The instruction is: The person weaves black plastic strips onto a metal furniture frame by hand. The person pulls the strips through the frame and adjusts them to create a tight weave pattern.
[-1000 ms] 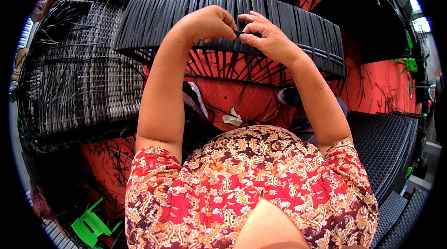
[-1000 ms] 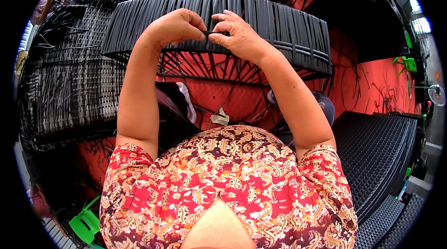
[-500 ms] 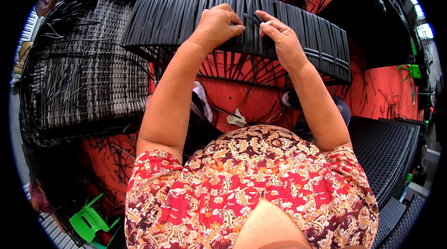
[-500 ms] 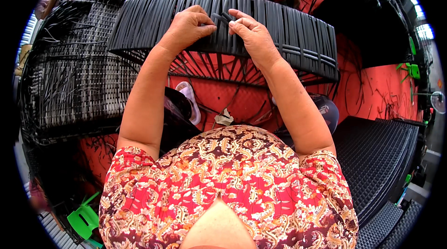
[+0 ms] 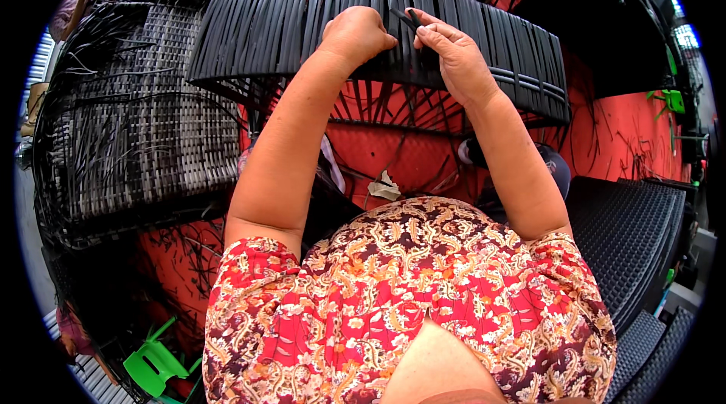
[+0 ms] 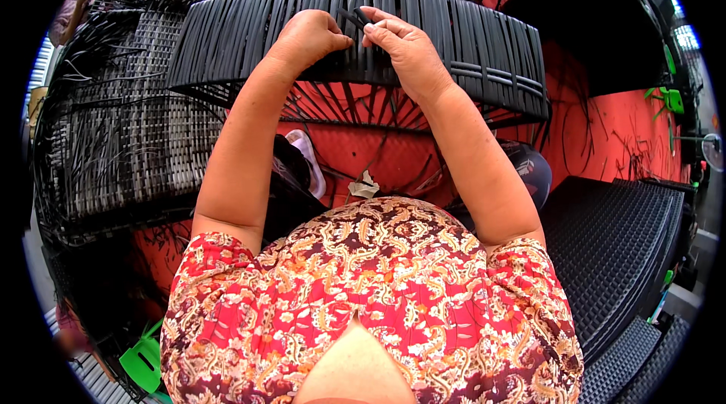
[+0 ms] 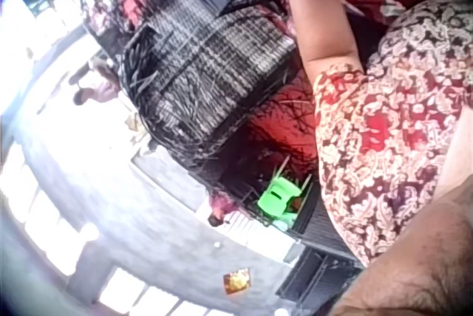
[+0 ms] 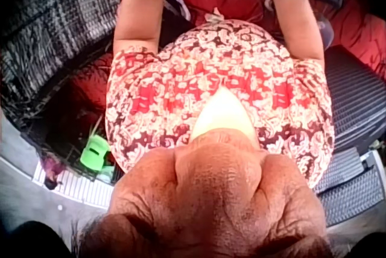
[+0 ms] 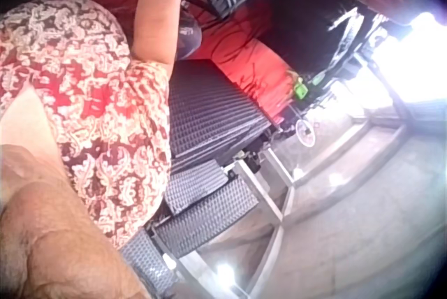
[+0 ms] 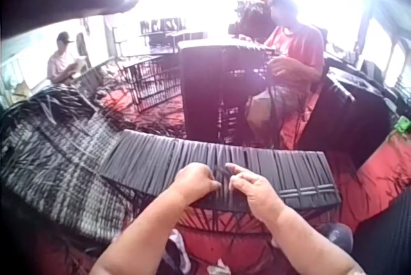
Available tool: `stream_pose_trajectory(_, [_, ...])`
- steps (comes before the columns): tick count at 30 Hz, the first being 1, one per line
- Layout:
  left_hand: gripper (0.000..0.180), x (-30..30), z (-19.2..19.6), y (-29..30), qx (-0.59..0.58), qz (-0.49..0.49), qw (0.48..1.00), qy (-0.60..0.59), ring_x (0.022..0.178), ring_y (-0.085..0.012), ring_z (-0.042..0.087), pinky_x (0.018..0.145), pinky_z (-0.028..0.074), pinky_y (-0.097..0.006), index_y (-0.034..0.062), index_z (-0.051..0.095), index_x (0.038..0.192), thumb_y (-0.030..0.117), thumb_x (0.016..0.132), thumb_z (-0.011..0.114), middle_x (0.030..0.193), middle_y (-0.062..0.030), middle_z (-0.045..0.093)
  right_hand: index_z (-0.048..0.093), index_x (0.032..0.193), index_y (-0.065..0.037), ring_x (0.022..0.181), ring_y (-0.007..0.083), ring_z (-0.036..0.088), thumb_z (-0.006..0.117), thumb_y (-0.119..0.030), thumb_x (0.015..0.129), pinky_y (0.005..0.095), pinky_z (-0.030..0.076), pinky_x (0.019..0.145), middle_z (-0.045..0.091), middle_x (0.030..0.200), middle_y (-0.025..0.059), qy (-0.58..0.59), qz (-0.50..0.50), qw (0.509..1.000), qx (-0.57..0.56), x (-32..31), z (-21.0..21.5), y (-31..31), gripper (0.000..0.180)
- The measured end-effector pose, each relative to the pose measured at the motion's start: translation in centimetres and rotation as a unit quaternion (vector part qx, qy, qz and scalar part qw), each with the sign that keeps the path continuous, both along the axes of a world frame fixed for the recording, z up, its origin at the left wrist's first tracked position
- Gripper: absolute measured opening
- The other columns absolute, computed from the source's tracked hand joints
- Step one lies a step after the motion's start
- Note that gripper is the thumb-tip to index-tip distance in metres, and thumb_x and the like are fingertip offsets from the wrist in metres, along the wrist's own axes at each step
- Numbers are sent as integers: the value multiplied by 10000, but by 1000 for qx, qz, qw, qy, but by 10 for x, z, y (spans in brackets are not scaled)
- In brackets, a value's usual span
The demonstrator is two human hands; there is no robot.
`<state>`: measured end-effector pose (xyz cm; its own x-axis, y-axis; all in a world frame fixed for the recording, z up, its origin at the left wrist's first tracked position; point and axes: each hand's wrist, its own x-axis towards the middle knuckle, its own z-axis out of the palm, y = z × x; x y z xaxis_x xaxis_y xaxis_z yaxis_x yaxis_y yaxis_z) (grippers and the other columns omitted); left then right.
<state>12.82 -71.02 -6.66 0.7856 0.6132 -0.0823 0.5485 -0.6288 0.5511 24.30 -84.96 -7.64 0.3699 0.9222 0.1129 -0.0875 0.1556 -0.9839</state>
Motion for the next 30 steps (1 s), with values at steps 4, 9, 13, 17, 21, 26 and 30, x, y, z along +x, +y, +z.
stream_pose_trajectory(4, [285,-16,0,10,-104,-17,989,-108,597,-148,584,589,466,-274,7,676,840,242,680,691,676,-81,634,629,725,-41,1208,179,362,558,-171,862,314,234,992,470,1242,161,42,16,999,4,3,2,-1,203])
stream_pose_trajectory(9, [270,-31,-6,26,-26,47,993,-105,487,-101,508,463,417,-250,5,664,809,248,700,711,613,-43,582,633,730,-48,1232,192,342,555,-171,865,305,240,986,445,1270,189,34,10,999,-1,7,-4,-1,199])
stream_pose_trajectory(13, [301,-34,-4,22,-36,46,996,-73,466,-102,498,454,417,-261,-3,655,783,278,697,721,588,-39,567,635,725,-56,1238,195,338,556,-176,865,312,239,987,438,1277,199,19,11,1000,0,6,-3,0,201])
stream_pose_trajectory(17, [294,-26,-14,21,0,22,991,-129,500,-111,533,480,436,-258,1,652,778,271,687,725,582,-51,579,642,735,-58,1196,183,377,562,-194,865,318,231,996,452,1273,168,16,9,1000,-4,5,-3,1,204])
stream_pose_trajectory(21, [302,-16,-3,13,45,14,997,-66,544,-171,583,551,473,-295,8,663,786,291,688,700,606,-92,602,648,744,-59,1173,181,392,566,-201,863,317,228,998,463,1266,142,1,1,1000,-8,7,-5,1,202])
stream_pose_trajectory(26, [318,-8,0,16,46,21,999,18,558,-213,599,568,481,-321,4,669,786,305,683,681,632,-122,611,651,747,-57,1171,179,392,571,-206,860,317,228,998,467,1261,143,1,6,1000,-5,5,-4,0,202])
stream_pose_trajectory(30, [316,-7,-2,18,12,48,999,10,558,-214,599,566,482,-324,-1,668,783,291,664,684,637,-125,613,650,747,-54,1174,179,390,575,-212,858,323,228,999,468,1254,152,-3,3,1000,-12,7,-8,2,207])
